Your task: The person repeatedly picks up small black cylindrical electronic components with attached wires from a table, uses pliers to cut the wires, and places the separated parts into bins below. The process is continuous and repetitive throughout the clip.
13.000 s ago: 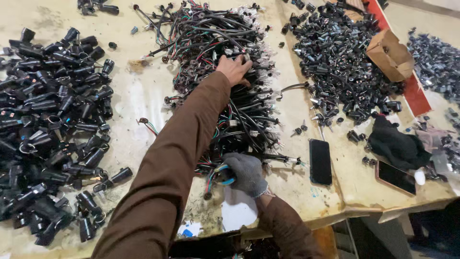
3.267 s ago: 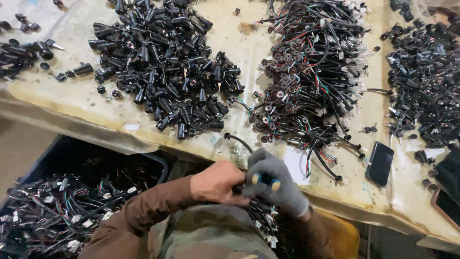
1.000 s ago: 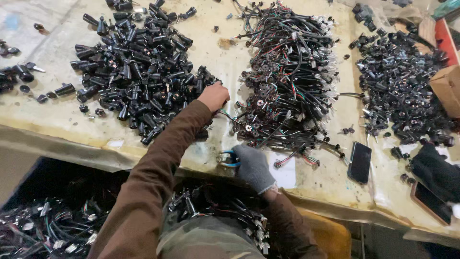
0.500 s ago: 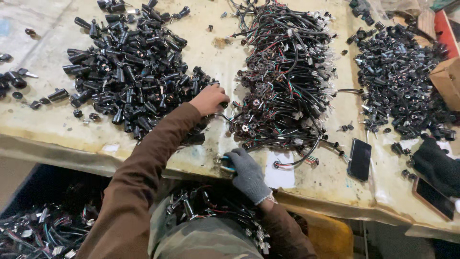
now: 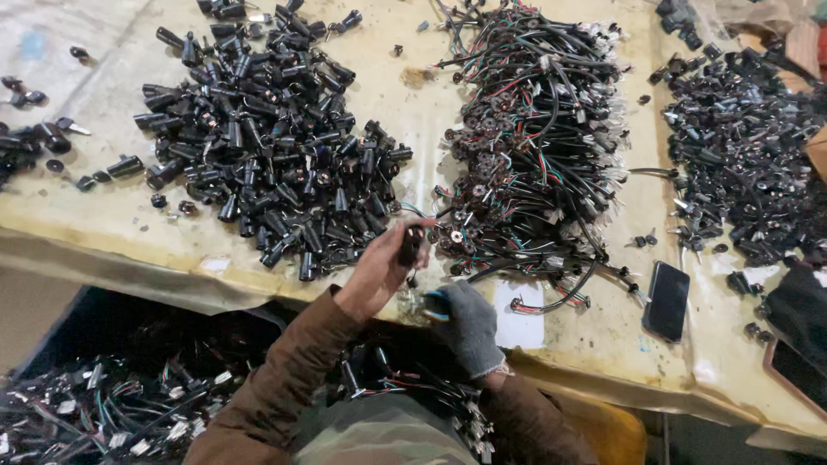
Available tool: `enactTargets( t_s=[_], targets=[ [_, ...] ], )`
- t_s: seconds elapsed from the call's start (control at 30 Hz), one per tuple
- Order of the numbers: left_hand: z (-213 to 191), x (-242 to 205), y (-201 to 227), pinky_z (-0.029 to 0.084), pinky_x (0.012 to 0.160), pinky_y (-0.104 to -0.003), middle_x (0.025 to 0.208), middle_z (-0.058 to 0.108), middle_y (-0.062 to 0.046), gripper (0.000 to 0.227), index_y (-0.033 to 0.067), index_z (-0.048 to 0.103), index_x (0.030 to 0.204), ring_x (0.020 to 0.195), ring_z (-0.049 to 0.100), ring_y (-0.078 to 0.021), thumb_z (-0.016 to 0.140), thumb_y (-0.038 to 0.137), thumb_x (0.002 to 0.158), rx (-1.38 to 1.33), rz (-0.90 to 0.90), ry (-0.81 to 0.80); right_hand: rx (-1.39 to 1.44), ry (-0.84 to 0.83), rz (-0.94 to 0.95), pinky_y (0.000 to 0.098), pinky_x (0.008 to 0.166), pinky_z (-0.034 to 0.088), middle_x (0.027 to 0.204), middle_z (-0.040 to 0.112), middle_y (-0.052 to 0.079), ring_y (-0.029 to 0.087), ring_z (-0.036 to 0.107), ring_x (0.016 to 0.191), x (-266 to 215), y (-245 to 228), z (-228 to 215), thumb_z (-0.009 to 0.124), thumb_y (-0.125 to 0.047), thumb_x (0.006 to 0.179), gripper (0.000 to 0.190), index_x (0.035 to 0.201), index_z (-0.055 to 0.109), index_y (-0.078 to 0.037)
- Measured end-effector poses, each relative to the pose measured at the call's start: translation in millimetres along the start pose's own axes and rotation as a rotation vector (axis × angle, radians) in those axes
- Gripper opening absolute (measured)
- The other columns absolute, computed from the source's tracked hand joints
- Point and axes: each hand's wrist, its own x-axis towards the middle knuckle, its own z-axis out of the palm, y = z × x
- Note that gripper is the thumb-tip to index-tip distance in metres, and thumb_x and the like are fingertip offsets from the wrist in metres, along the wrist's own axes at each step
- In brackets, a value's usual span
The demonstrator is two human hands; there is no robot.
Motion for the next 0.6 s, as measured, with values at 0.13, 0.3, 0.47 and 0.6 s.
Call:
enactTargets(
  t_s=[0.13, 0.3, 0.47, 0.6],
  targets=[
    [1.9, -38.3, -20.0, 0.042, 0.077, -0.028, 0.084, 0.056, -0.003, 0.057, -0.0010, 0.066, 0.115, 0.081, 0.052, -0.0132, 0.036, 0.048, 0.111, 0.038, -0.047, -0.059, 0.197, 0.018, 0.054, 0.0371, 0.065, 0.056, 0.085, 0.072, 0.008, 0.025, 0.071, 0.074, -5.0, -5.2, -25.6, 0.090, -0.019, 0.074, 0.029, 0.094, 0.072, -0.010],
    [-2.8, -52.1, -27.6, 0.039, 0.080, -0.028, 0.091, 0.056, -0.002, 0.041, 0.0008, 0.061, 0.098, 0.086, 0.048, -0.0126, 0.052, 0.040, 0.107, 0.331, 0.103, -0.232, 0.443, 0.283, -0.206, 0.0301, 0.069, 0.055, 0.084, 0.069, 0.006, 0.018, 0.068, 0.076, -8.5, -12.3, -85.8, 0.090, -0.008, 0.072, 0.030, 0.088, 0.065, -0.007],
    [16.6, -62.2, -22.8, 0.042, 0.083, -0.025, 0.095, 0.056, 0.003, 0.027, 0.0038, 0.060, 0.112, 0.090, 0.048, -0.0072, 0.056, 0.028, 0.102, 0.529, 0.031, -0.274, 0.478, 0.194, -0.154, 0.0314, 0.066, 0.053, 0.082, 0.068, 0.007, 0.018, 0.066, 0.074, -5.8, -22.5, -92.4, 0.087, -0.004, 0.073, 0.024, 0.086, 0.067, -0.005],
    [37.3, -85.2, -9.6, 0.043, 0.065, -0.029, 0.079, 0.058, 0.004, 0.024, 0.0042, 0.067, 0.108, 0.072, 0.049, -0.0086, 0.071, 0.021, 0.092, 0.725, -0.083, -0.221, 0.630, 0.228, -0.130, 0.0314, 0.067, 0.052, 0.083, 0.066, 0.007, 0.019, 0.065, 0.077, -22.4, -33.2, -95.0, 0.081, -0.005, 0.078, 0.017, 0.087, 0.066, -0.007]
  ],
)
